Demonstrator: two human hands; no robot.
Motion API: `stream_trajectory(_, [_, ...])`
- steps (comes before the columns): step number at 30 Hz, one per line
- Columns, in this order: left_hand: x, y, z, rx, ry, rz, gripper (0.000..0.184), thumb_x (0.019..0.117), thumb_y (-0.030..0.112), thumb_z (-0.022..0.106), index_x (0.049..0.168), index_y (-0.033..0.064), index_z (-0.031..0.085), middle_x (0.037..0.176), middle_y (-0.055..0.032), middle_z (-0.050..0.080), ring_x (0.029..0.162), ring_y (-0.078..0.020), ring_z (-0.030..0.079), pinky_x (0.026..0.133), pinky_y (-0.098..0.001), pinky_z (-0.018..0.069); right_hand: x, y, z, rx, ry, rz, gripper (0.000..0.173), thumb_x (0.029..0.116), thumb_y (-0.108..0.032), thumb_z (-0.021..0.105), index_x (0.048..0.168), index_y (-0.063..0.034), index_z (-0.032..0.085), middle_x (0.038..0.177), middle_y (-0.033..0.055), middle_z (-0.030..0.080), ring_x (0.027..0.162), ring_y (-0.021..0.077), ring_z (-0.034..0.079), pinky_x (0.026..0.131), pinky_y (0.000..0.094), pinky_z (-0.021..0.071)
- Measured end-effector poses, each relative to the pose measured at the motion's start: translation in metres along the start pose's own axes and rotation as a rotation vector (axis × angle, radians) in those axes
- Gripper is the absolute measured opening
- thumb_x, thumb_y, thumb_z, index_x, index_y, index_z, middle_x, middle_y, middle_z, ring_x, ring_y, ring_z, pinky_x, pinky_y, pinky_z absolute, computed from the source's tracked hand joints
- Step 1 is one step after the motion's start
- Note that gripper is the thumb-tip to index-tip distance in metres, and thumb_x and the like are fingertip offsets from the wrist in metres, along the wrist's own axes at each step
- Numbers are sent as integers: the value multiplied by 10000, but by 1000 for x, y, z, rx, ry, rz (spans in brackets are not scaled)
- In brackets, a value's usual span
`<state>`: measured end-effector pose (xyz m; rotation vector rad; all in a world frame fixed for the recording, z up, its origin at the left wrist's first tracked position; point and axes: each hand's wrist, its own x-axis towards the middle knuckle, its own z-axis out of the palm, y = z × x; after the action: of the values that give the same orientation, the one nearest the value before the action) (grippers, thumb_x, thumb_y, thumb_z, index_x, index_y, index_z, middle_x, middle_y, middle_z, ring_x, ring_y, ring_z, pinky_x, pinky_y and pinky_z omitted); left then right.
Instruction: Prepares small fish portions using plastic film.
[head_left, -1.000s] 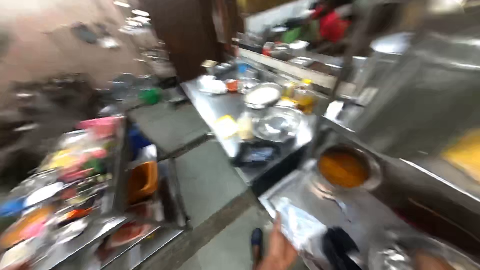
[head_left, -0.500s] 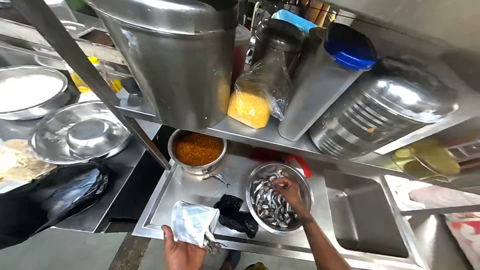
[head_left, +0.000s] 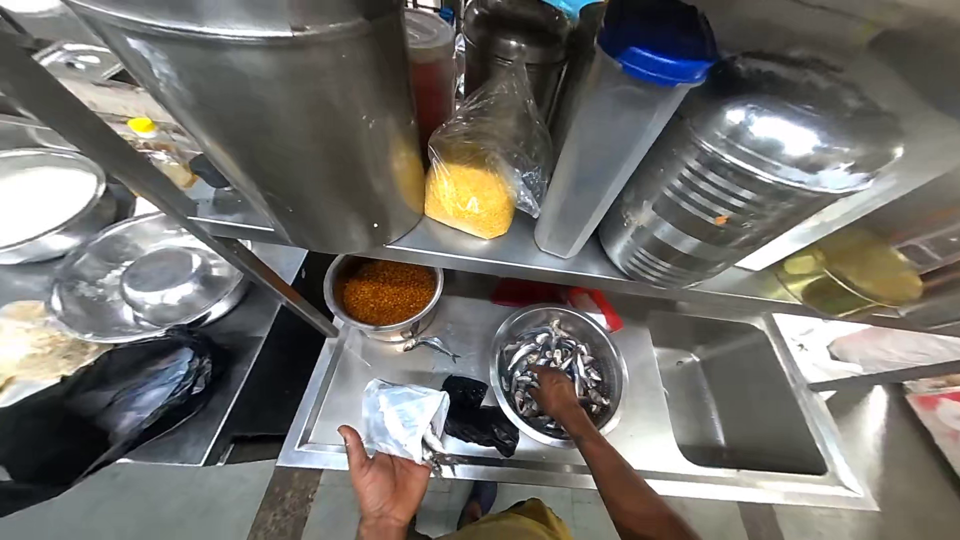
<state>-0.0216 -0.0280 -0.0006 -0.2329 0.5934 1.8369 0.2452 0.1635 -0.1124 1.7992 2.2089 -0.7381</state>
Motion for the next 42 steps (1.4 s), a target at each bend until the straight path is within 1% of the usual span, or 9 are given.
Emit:
stream_trajectory(5, [3, 2, 3, -17, 32, -15, 1034, 787, 954, 306, 1433, 168, 493, 1273, -155, 665, 1149, -310, 666, 902, -558, 569, 15, -3, 9, 20, -111, 25, 406, 922, -371, 680, 1269, -160, 680, 1234, 169, 692, 1171, 384, 649, 966, 633, 517])
stream_trajectory(9, [6, 2, 5, -1, 68, -12, 1062, 764, 981, 246, 1434, 198, 501, 1293, -141, 659, 1144, -312, 667, 841, -557, 581, 7, 13, 12, 270, 29, -68, 334, 959, -307, 685, 1237, -126, 723, 1153, 156, 729, 1091, 341, 688, 977, 598, 523])
stream_trajectory(12, [9, 1, 4, -32, 51, 7, 1079, 759, 986, 237, 1458, 200, 478, 1330, -142, 643, 1184, -313, 649, 882, -569, 568, -16, 9, -4, 671, 93, -1, 345, 972, -353, 708, 1220, -114, 718, 952, 97, 745, 772, 225, 728, 706, 457, 631])
stream_trajectory(14, [11, -2, 5, -64, 33, 23, 1089, 752, 987, 259, 1473, 195, 452, 1348, -145, 630, 1210, -315, 635, 928, -568, 556, -38, -7, -25, 903, 85, 27, 326, 977, -310, 720, 1200, -72, 710, 914, 99, 740, 706, 216, 719, 615, 412, 629])
stream_trajectory(20, [21, -17, 9, -65, 17, -3, 1120, 736, 1002, 250, 1486, 192, 442, 1369, -153, 616, 1237, -330, 614, 965, -591, 525, -107, -83, -82, 895, -103, -251, 333, 1010, -279, 642, 1311, -147, 695, 999, 42, 759, 754, 179, 732, 652, 373, 639])
stream_trajectory(27, [29, -30, 18, -98, -34, -35, 1086, 764, 979, 273, 1484, 185, 450, 1375, -166, 610, 1250, -341, 606, 972, -590, 523, -112, -140, -63, 569, 318, -358, 264, 922, -392, 711, 1058, -172, 766, 948, -48, 746, 832, 51, 706, 802, 289, 616])
stream_trajectory(32, [30, -35, 19, -117, -49, -54, 1075, 782, 966, 273, 1496, 180, 437, 1388, -156, 600, 1258, -326, 601, 981, -570, 525, -115, -148, -62, 614, 255, -539, 389, 921, -303, 738, 1273, -140, 710, 1281, 25, 681, 1138, 91, 658, 967, 293, 575])
stream_trajectory(36, [31, -32, 17, -129, -37, -64, 1092, 762, 979, 285, 1468, 166, 468, 1340, -191, 623, 1204, -364, 628, 939, -601, 535, -120, -136, -56, 730, 356, -582, 233, 940, -151, 689, 1161, -134, 760, 1237, 25, 697, 1001, 83, 711, 816, 277, 647])
stream_trajectory(42, [26, -35, 19, -117, -41, -105, 1076, 779, 966, 287, 1462, 156, 476, 1327, -190, 634, 1189, -360, 640, 926, -584, 548, -110, -143, -45, 665, 545, -572, 119, 898, -219, 766, 998, -162, 795, 1049, -4, 722, 919, 59, 703, 767, 253, 635])
